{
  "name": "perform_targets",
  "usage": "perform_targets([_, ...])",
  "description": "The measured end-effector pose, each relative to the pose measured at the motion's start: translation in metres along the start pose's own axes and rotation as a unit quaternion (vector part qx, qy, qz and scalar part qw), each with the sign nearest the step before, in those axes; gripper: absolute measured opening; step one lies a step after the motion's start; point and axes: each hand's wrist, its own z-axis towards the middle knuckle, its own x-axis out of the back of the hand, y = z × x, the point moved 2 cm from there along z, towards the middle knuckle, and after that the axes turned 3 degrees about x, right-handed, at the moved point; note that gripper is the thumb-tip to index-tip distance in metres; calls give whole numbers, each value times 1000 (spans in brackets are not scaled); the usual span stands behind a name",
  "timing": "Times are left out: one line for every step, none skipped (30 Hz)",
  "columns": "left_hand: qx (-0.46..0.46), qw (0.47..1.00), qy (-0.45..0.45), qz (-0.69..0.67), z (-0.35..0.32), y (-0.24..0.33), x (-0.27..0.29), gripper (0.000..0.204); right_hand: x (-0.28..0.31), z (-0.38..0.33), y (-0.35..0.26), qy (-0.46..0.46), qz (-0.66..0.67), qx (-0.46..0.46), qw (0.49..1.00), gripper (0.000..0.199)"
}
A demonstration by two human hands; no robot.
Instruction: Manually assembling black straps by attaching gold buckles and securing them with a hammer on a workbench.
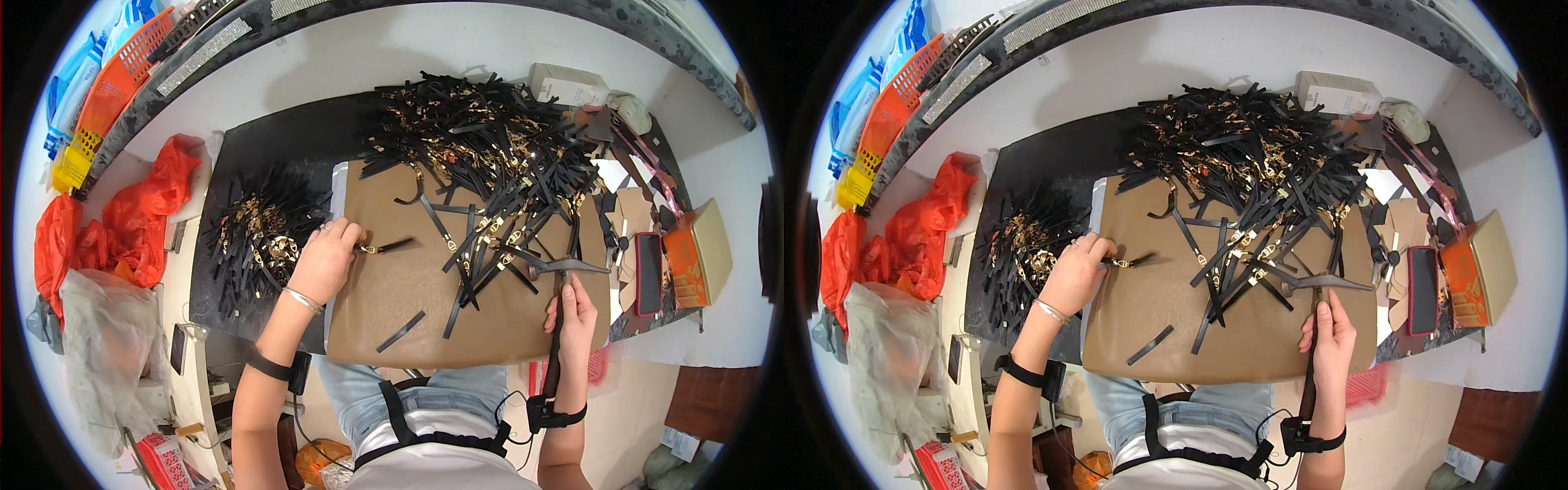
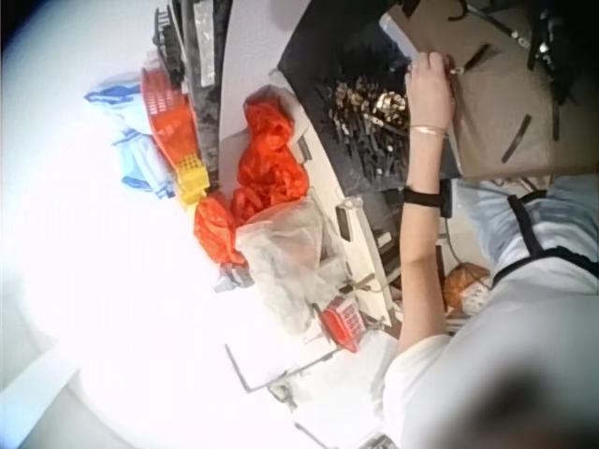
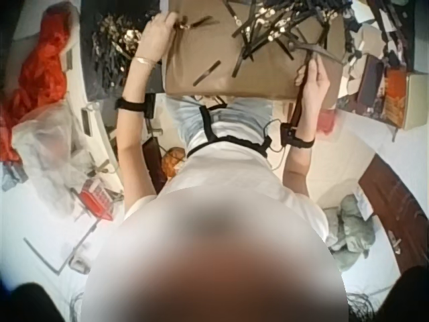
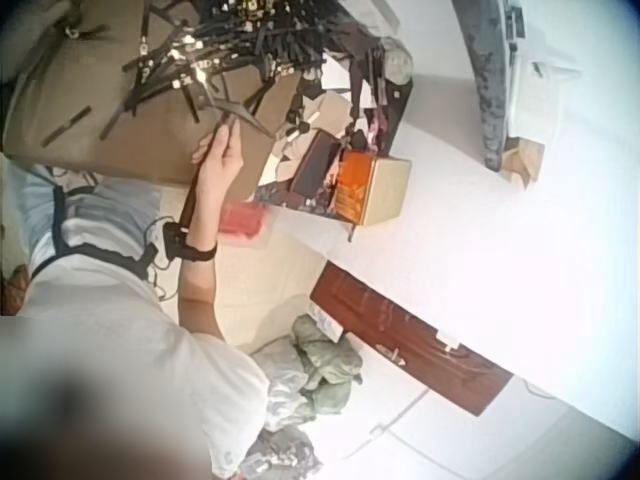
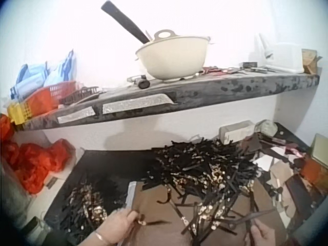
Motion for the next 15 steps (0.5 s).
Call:
perform_targets([-35, 998, 23, 42, 0, 2, 1, 25, 0, 0, 1, -7, 3, 4, 1000, 51])
perform_targets([-35, 998, 22, 43, 1, -1, 2, 25, 0, 1, 1, -14, 7, 7, 1000, 50])
perform_targets([-37, 999, -1, 36, 2, -3, 2, 25, 2, 1, 2, -12, 7, 6, 1000, 50])
perform_targets([-38, 999, -25, 29, 4, -3, 3, 25, 1, 2, 3, -24, 12, 7, 1000, 50])
perform_targets([-13, 999, -23, 40, -1, -1, 7, 21, 1, 2, 3, -35, 18, 9, 999, 50])
perform_targets([-11, 999, -16, 45, -4, -1, 13, 19, 0, 2, 1, -30, 16, 7, 999, 50])
perform_targets([8, 999, -5, 46, -8, -3, 22, 20, -1, 1, -1, -33, 17, 3, 999, 50])
perform_targets([28, 999, 7, 46, -9, -3, 31, 20, -2, 1, -2, -36, 18, -1, 999, 50])
perform_targets([2, 998, 67, 7, -7, 4, 44, 21, -3, 1, -3, -40, 18, 0, 999, 50])
perform_targets([35, 995, 70, -58, 1, 19, 57, 25, -2, 0, -3, -38, 18, -2, 999, 50])
perform_targets([15, 985, 93, -147, 6, 29, 58, 28, -1, -1, -3, -38, 12, -3, 999, 49])
perform_targets([-6, 965, 117, -233, 13, 38, 58, 31, -1, 0, -5, -39, 9, -2, 999, 49])
perform_targets([-44, 955, 124, -264, 19, 48, 56, 32, -1, 1, -4, -42, 11, 0, 999, 49])
perform_targets([-82, 943, 131, -295, 28, 58, 52, 34, 0, 1, -2, -45, 15, 0, 999, 50])
perform_targets([-145, 953, 129, -235, 39, 66, 43, 33, 2, 2, -1, -44, 17, 0, 999, 50])
